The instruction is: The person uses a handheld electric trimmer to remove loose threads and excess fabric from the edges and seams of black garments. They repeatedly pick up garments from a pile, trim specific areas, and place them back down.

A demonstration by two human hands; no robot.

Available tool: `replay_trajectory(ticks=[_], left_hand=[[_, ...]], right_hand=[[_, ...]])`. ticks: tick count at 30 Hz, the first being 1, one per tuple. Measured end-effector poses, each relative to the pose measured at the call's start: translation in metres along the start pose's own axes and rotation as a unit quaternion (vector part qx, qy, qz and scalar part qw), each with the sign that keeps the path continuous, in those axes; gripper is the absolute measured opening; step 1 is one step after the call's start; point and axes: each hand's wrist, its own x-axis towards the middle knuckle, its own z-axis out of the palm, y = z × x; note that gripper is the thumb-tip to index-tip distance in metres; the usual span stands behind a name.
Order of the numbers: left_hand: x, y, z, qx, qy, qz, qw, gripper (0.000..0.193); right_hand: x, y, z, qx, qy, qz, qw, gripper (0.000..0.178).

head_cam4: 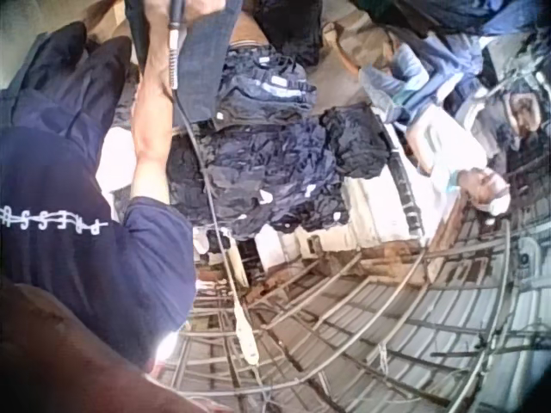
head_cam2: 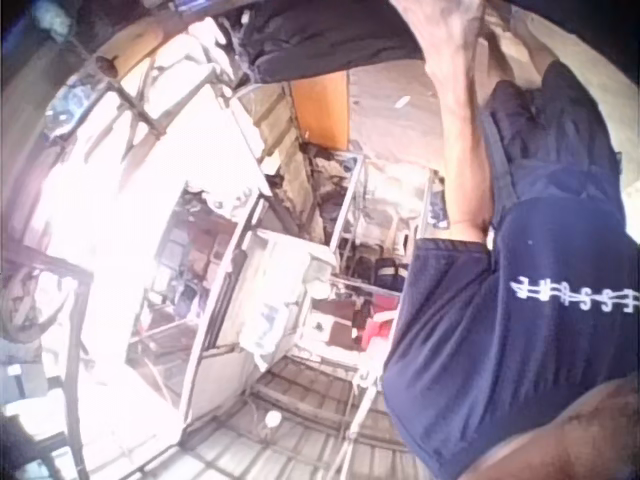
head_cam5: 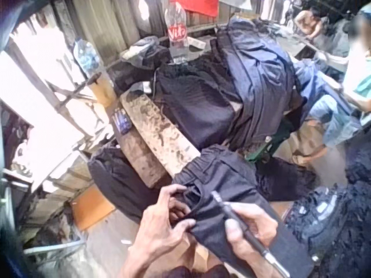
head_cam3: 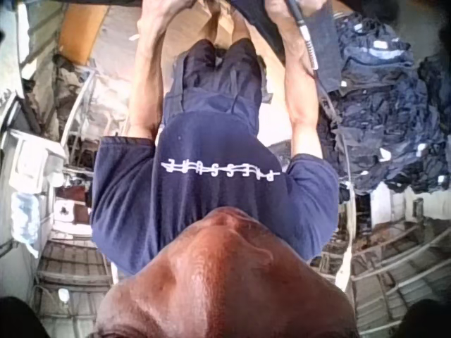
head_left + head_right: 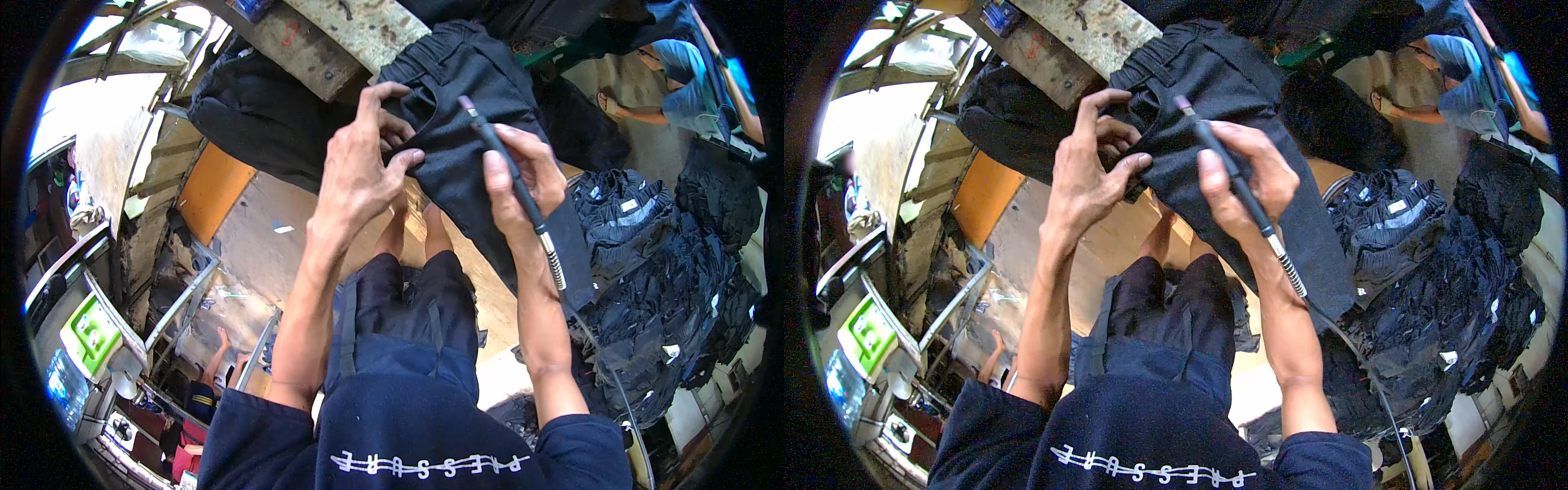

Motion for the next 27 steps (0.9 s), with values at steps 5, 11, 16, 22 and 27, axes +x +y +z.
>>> replay_trajectory(ticks=[5, 11, 16, 22, 27], left_hand=[[0.004, -0.003, -0.005, 0.012, -0.039, 0.027, 0.999, 0.078], [0.003, -0.019, -0.005, -0.037, -0.058, 0.038, 0.997, 0.082], [0.006, -0.028, -0.008, -0.067, -0.082, 0.034, 0.994, 0.090], [0.003, -0.032, -0.006, -0.094, -0.064, 0.028, 0.993, 0.089], [0.003, -0.037, -0.004, -0.102, -0.060, 0.040, 0.992, 0.088]], right_hand=[[0.001, 0.005, 0.016, 0.007, -0.094, -0.156, 0.983, 0.023], [-0.005, 0.017, 0.018, 0.011, -0.102, -0.170, 0.980, 0.022], [-0.005, 0.017, 0.021, 0.000, -0.135, -0.203, 0.970, 0.022], [-0.005, 0.018, 0.025, 0.003, -0.138, -0.213, 0.967, 0.024], [-0.005, 0.018, 0.024, -0.010, -0.161, -0.201, 0.966, 0.023]])
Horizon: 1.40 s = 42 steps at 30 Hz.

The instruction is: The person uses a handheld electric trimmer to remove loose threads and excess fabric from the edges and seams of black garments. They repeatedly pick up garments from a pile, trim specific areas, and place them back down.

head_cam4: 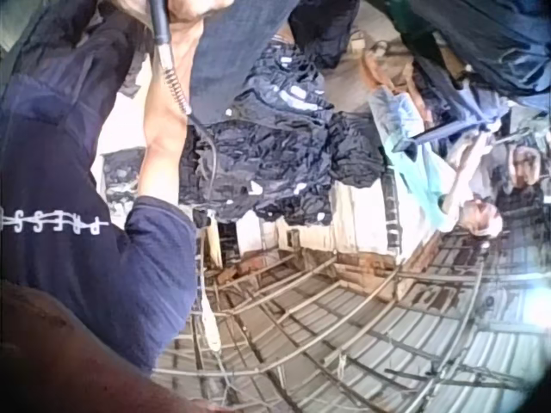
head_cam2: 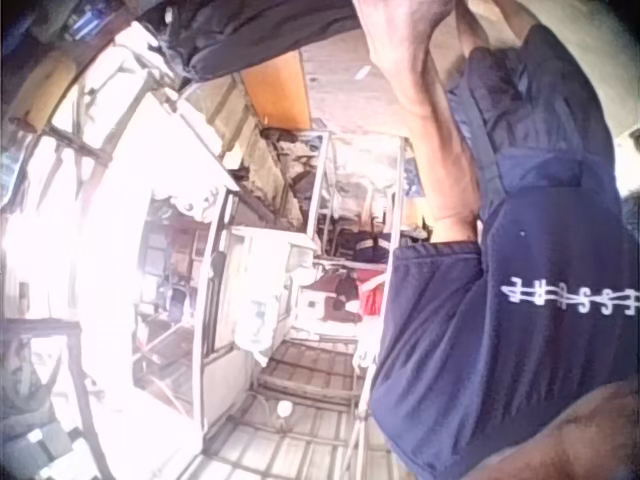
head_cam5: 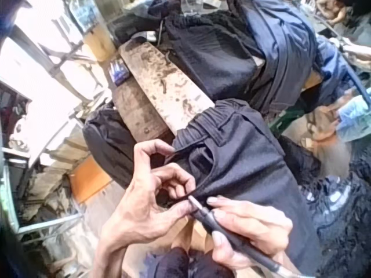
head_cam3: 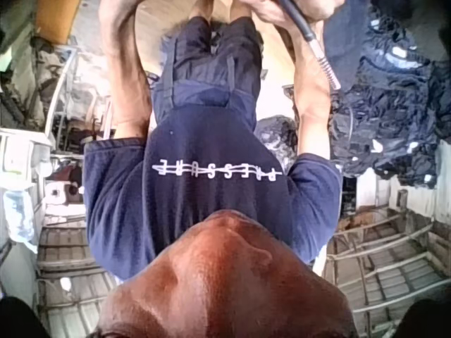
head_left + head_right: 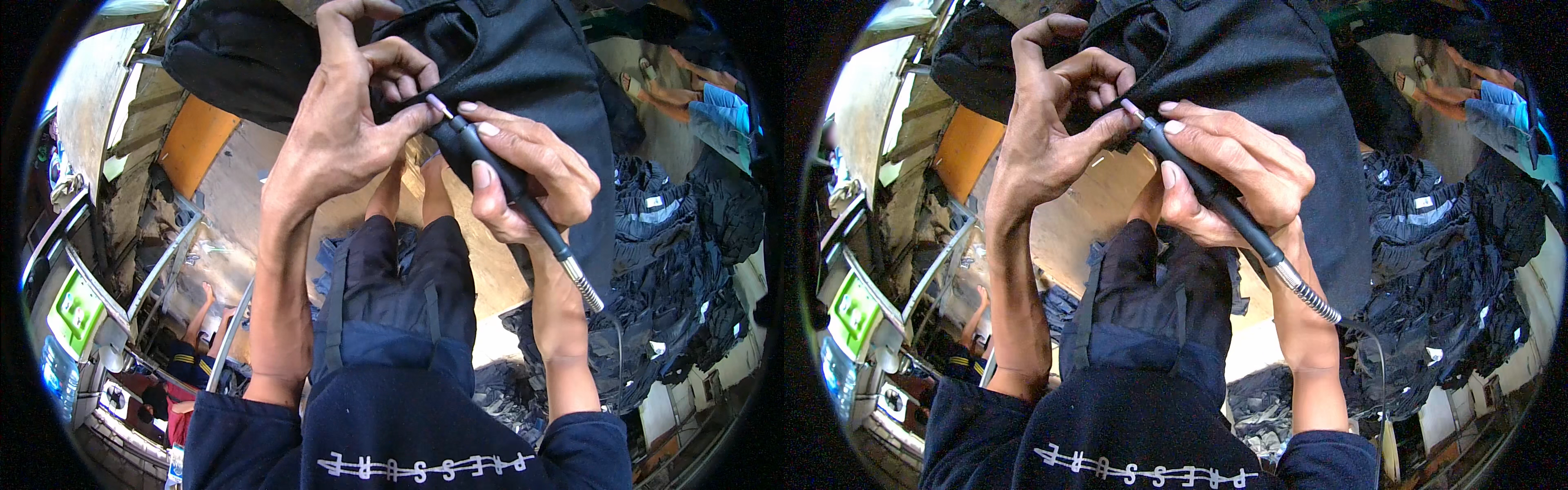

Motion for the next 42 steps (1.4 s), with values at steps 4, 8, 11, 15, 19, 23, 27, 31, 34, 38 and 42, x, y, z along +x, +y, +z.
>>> replay_trajectory(ticks=[4, 8, 11, 15, 19, 23, 27, 31, 34, 38, 42], left_hand=[[-0.002, -0.001, 0.002, -0.026, 0.004, -0.005, 1.000, 0.087], [-0.002, -0.003, 0.004, -0.033, 0.016, -0.002, 0.999, 0.087], [-0.001, -0.004, 0.004, 0.004, 0.009, 0.016, 1.000, 0.087], [-0.002, -0.002, 0.004, -0.036, 0.012, -0.006, 0.999, 0.088], [-0.002, -0.003, 0.003, 0.003, 0.002, -0.006, 1.000, 0.089], [-0.002, -0.006, 0.004, -0.044, 0.019, -0.005, 0.999, 0.090], [-0.003, -0.010, 0.005, -0.044, 0.022, 0.009, 0.999, 0.090], [-0.003, -0.013, 0.005, -0.056, 0.022, 0.024, 0.998, 0.090], [-0.003, -0.014, 0.004, -0.023, 0.009, 0.033, 0.999, 0.089], [-0.004, -0.014, 0.005, -0.026, 0.016, 0.025, 0.999, 0.089], [-0.004, -0.013, 0.006, -0.020, 0.015, 0.023, 0.999, 0.088]], right_hand=[[0.001, 0.000, 0.002, 0.003, 0.015, -0.006, 1.000, 0.022], [0.001, 0.000, 0.001, -0.007, 0.008, -0.005, 1.000, 0.021], [0.001, -0.002, -0.001, -0.010, 0.008, 0.001, 1.000, 0.021], [0.000, -0.003, -0.001, -0.006, 0.010, 0.010, 1.000, 0.020], [0.001, -0.003, -0.002, -0.009, 0.012, 0.017, 1.000, 0.021], [0.000, -0.003, -0.003, -0.004, 0.019, 0.019, 1.000, 0.021], [-0.001, -0.002, -0.003, 0.000, 0.024, 0.023, 0.999, 0.021], [-0.002, 0.000, -0.002, 0.008, 0.040, 0.025, 0.999, 0.021], [-0.003, 0.001, -0.002, 0.010, 0.047, 0.024, 0.999, 0.020], [-0.003, 0.001, -0.003, 0.010, 0.049, 0.042, 0.998, 0.021], [-0.002, 0.001, -0.004, 0.012, 0.052, 0.055, 0.997, 0.021]])
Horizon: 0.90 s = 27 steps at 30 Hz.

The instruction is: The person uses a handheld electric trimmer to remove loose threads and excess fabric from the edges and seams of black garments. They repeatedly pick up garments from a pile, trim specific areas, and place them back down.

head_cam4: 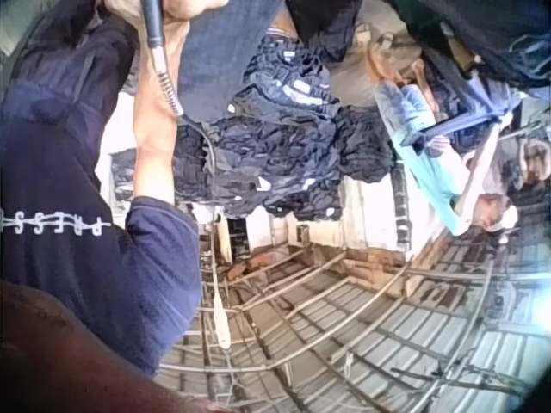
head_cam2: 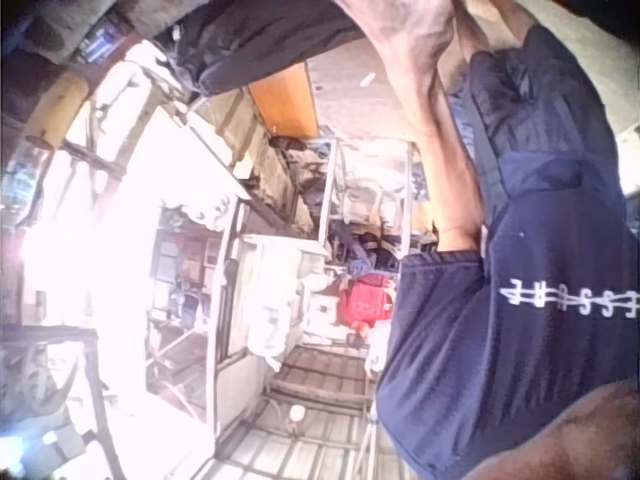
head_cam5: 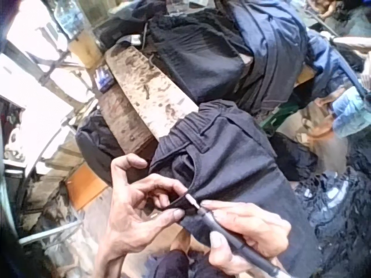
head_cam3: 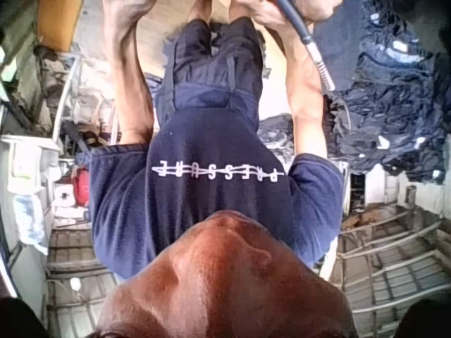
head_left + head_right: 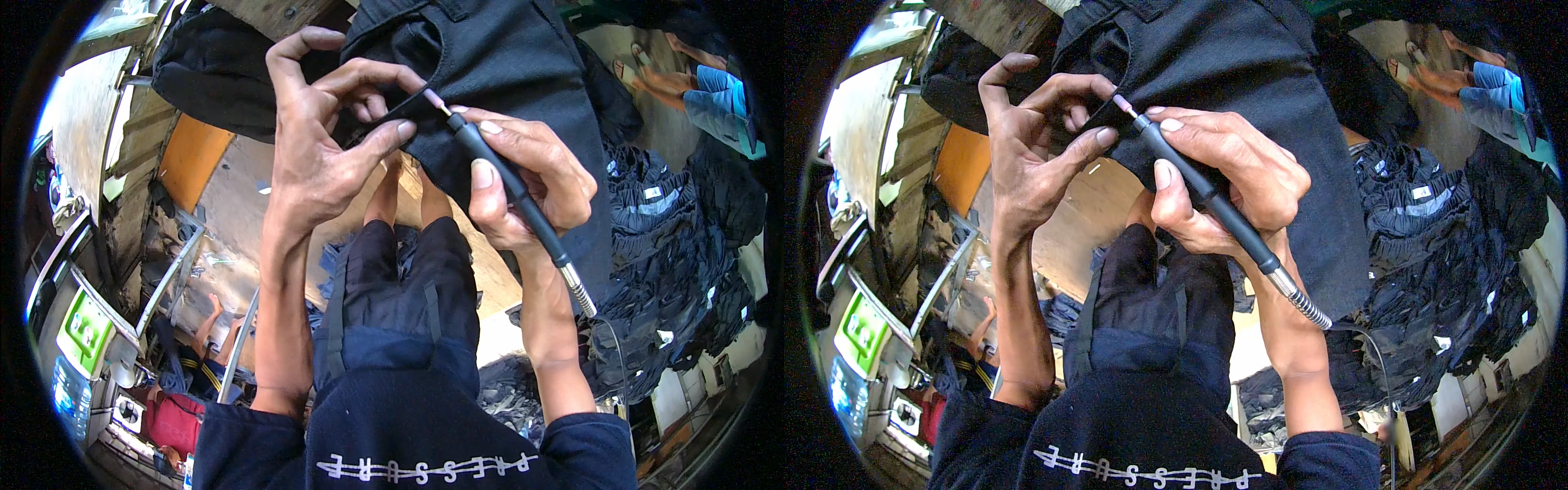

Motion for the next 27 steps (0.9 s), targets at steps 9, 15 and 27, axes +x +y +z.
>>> replay_trajectory(ticks=[9, 15, 27], left_hand=[[-0.0006, 0.0012, 0.0026, -0.069, 0.009, -0.012, 0.997, 0.088], [0.0004, 0.0011, 0.0043, -0.071, 0.015, -0.019, 0.997, 0.088], [0.0013, 0.0033, 0.0081, -0.109, 0.045, -0.033, 0.992, 0.078]], right_hand=[[0.0002, -0.0006, -0.0015, -0.001, 0.010, 0.018, 1.000, 0.021], [-0.0009, 0.0014, 0.0003, 0.002, 0.027, 0.027, 0.999, 0.022], [-0.0013, 0.0010, -0.0010, -0.005, 0.022, 0.054, 0.998, 0.025]])
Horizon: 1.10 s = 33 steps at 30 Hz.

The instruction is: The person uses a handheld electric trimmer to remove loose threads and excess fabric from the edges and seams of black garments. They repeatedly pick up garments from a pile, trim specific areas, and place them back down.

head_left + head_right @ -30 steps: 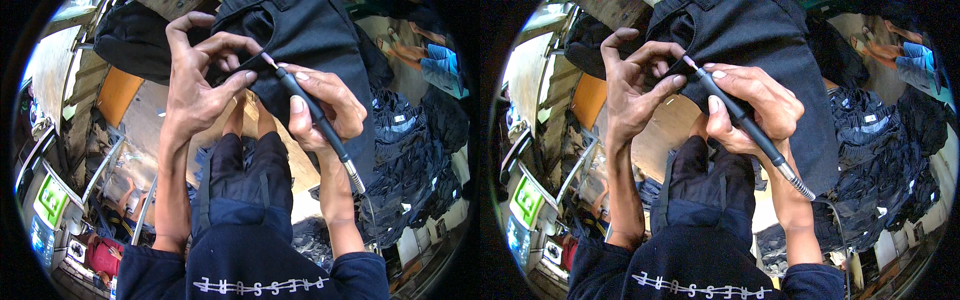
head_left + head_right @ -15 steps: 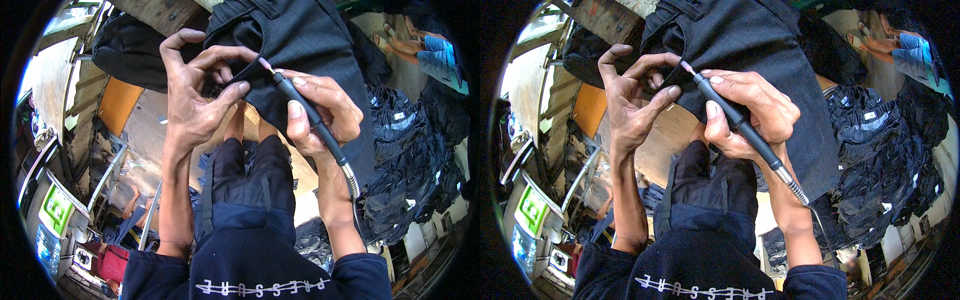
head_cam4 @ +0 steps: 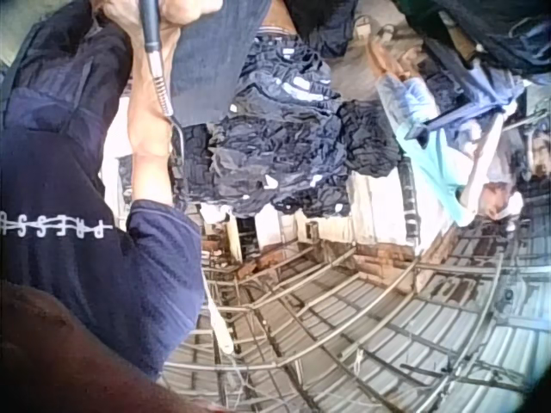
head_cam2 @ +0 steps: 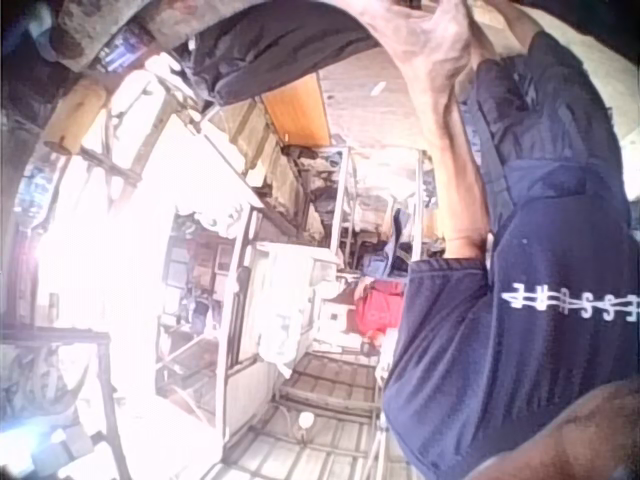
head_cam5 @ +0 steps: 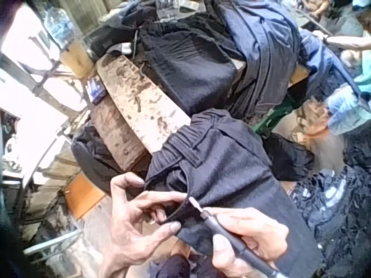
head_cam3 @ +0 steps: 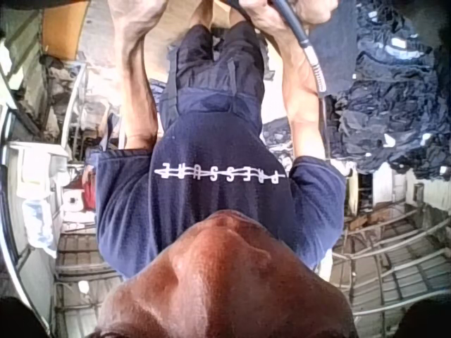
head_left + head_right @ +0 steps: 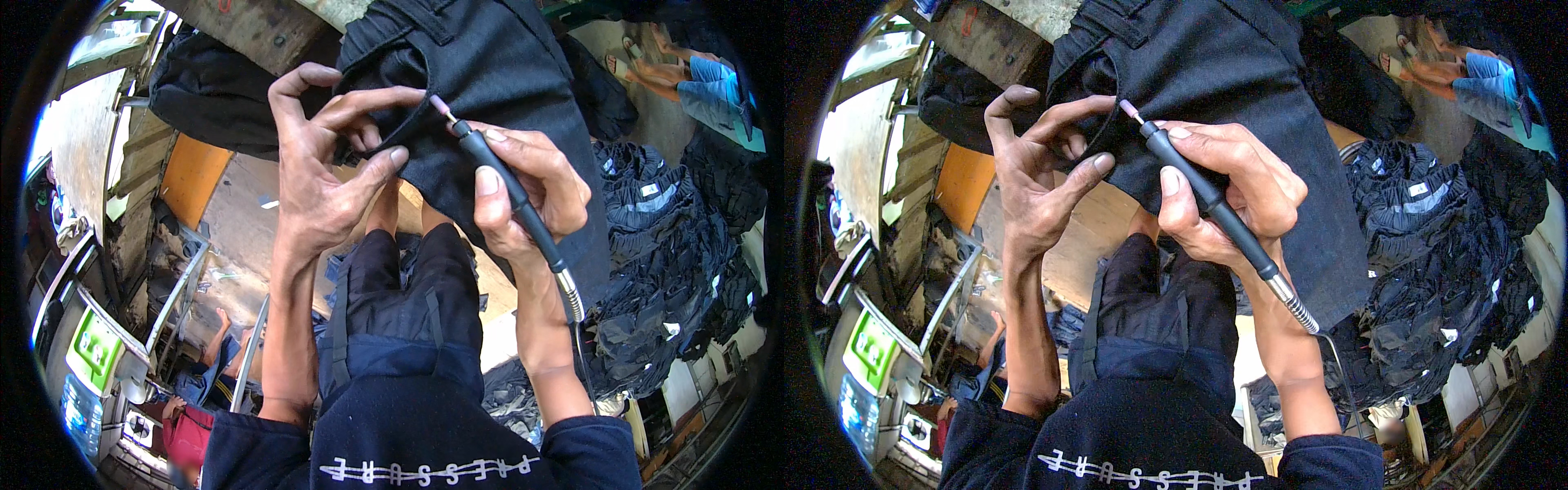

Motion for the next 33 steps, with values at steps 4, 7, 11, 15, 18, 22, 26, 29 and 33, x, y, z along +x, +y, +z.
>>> replay_trajectory(ticks=[4, 7, 11, 15, 18, 22, 26, 29, 33], left_hand=[[0.000, -0.002, -0.004, 0.007, -0.009, 0.031, 0.999, 0.073], [0.000, -0.002, -0.007, 0.053, -0.028, 0.018, 0.998, 0.064], [-0.001, -0.001, -0.008, 0.059, -0.035, 0.011, 0.998, 0.084], [0.000, -0.001, -0.008, 0.064, -0.039, 0.003, 0.997, 0.083], [0.001, 0.000, -0.008, 0.086, -0.042, -0.002, 0.995, 0.084], [0.000, 0.000, -0.011, 0.106, -0.051, 0.007, 0.993, 0.080], [-0.001, 0.002, -0.011, 0.130, -0.056, 0.003, 0.990, 0.071], [-0.001, 0.005, -0.009, 0.118, -0.041, 0.005, 0.992, 0.065], [0.003, 0.012, -0.006, 0.123, -0.042, 0.000, 0.991, 0.063]], right_hand=[[0.000, -0.002, 0.001, -0.004, -0.003, 0.020, 1.000, 0.025], [-0.002, -0.003, 0.000, -0.007, -0.004, 0.025, 1.000, 0.024], [-0.003, 0.000, 0.001, 0.005, 0.003, 0.038, 0.999, 0.025], [-0.004, -0.001, 0.002, 0.002, 0.005, 0.059, 0.998, 0.027], [-0.003, -0.003, 0.002, 0.004, 0.011, 0.073, 0.997, 0.027], [-0.001, -0.006, 0.008, 0.016, 0.062, 0.102, 0.993, 0.024], [0.001, -0.009, 0.009, 0.014, 0.066, 0.110, 0.992, 0.025], [0.003, -0.009, 0.010, 0.013, 0.069, 0.115, 0.991, 0.025], [0.004, -0.003, 0.012, 0.024, 0.075, 0.093, 0.993, 0.025]])
